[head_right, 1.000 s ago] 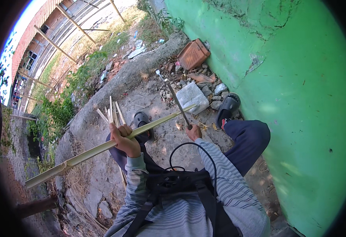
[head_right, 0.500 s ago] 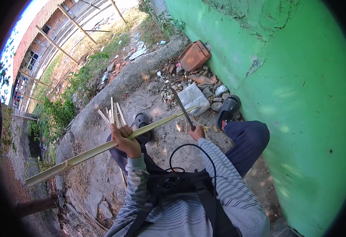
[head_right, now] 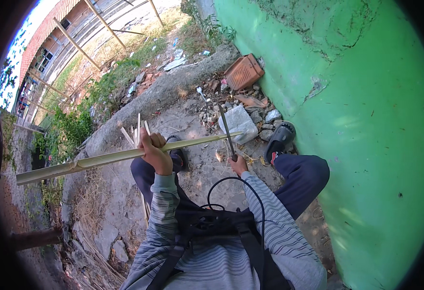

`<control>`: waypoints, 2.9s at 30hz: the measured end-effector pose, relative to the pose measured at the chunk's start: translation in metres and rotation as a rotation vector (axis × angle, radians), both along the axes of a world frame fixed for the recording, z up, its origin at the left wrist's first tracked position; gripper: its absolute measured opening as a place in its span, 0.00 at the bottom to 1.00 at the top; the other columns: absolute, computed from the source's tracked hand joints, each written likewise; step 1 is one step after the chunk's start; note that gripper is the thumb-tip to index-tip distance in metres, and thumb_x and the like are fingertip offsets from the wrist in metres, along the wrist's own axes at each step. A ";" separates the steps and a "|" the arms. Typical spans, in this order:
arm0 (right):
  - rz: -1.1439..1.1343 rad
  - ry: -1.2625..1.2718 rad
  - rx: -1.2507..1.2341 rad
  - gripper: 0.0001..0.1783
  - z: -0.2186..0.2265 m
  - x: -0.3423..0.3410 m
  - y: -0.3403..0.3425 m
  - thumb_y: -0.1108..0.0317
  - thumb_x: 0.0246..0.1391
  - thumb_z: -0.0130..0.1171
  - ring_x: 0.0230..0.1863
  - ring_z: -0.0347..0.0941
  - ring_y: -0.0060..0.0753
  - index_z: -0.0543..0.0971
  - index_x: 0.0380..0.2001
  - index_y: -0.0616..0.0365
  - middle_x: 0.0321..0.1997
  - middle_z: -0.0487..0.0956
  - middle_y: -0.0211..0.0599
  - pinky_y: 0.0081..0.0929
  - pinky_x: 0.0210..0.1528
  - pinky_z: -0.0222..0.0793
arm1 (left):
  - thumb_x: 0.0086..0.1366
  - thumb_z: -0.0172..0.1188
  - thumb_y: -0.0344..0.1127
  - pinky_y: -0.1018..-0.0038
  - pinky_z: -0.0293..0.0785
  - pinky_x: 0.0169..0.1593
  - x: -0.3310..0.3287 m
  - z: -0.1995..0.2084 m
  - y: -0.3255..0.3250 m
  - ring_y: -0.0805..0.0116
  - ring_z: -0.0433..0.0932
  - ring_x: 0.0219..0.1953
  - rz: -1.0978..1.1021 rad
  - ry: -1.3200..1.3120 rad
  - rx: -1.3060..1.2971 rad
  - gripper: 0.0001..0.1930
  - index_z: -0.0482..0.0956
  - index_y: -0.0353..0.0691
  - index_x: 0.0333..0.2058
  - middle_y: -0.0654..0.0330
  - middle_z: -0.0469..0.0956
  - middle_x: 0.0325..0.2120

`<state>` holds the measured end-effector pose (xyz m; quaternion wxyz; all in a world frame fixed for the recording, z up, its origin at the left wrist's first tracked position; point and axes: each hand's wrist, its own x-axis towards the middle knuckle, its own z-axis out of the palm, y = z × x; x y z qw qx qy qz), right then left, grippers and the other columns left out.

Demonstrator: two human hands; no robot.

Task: The person holds a bamboo strip, picks up a knife from the ground, and repeatedly scrapes the edge of the bamboo strip using the knife.

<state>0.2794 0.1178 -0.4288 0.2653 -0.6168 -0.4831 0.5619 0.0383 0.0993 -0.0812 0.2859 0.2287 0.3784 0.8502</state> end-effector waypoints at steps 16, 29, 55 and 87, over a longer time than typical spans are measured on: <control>-0.035 -0.089 0.205 0.18 0.013 -0.008 0.004 0.59 0.52 0.67 0.14 0.68 0.27 0.76 0.20 0.62 0.15 0.73 0.31 0.32 0.19 0.64 | 0.74 0.57 0.46 0.76 0.42 0.19 0.005 0.029 0.068 0.83 0.49 0.12 -0.013 0.141 -0.028 0.30 0.56 0.50 0.12 0.72 0.53 0.09; -0.231 0.598 -0.388 0.14 0.031 -0.025 -0.003 0.63 0.55 0.64 0.12 0.62 0.19 0.70 0.23 0.53 0.16 0.67 0.24 0.23 0.13 0.57 | 0.74 0.57 0.46 0.77 0.41 0.19 0.019 0.035 0.073 0.85 0.50 0.13 -0.049 0.178 -0.014 0.29 0.58 0.49 0.13 0.74 0.55 0.10; -0.077 0.751 -0.546 0.14 0.020 -0.008 -0.010 0.57 0.61 0.65 0.14 0.58 0.14 0.70 0.30 0.47 0.17 0.62 0.18 0.20 0.18 0.56 | 0.72 0.61 0.45 0.79 0.44 0.19 0.007 0.028 0.073 0.87 0.53 0.14 -0.040 0.124 -0.043 0.27 0.63 0.47 0.13 0.78 0.59 0.12; -0.014 0.816 -0.567 0.20 0.059 -0.033 -0.013 0.57 0.61 0.62 0.10 0.56 0.18 0.65 0.21 0.46 0.12 0.59 0.19 0.23 0.18 0.54 | 0.73 0.58 0.44 0.78 0.43 0.20 0.014 0.027 0.061 0.86 0.51 0.15 -0.094 0.132 -0.071 0.26 0.63 0.48 0.15 0.77 0.56 0.12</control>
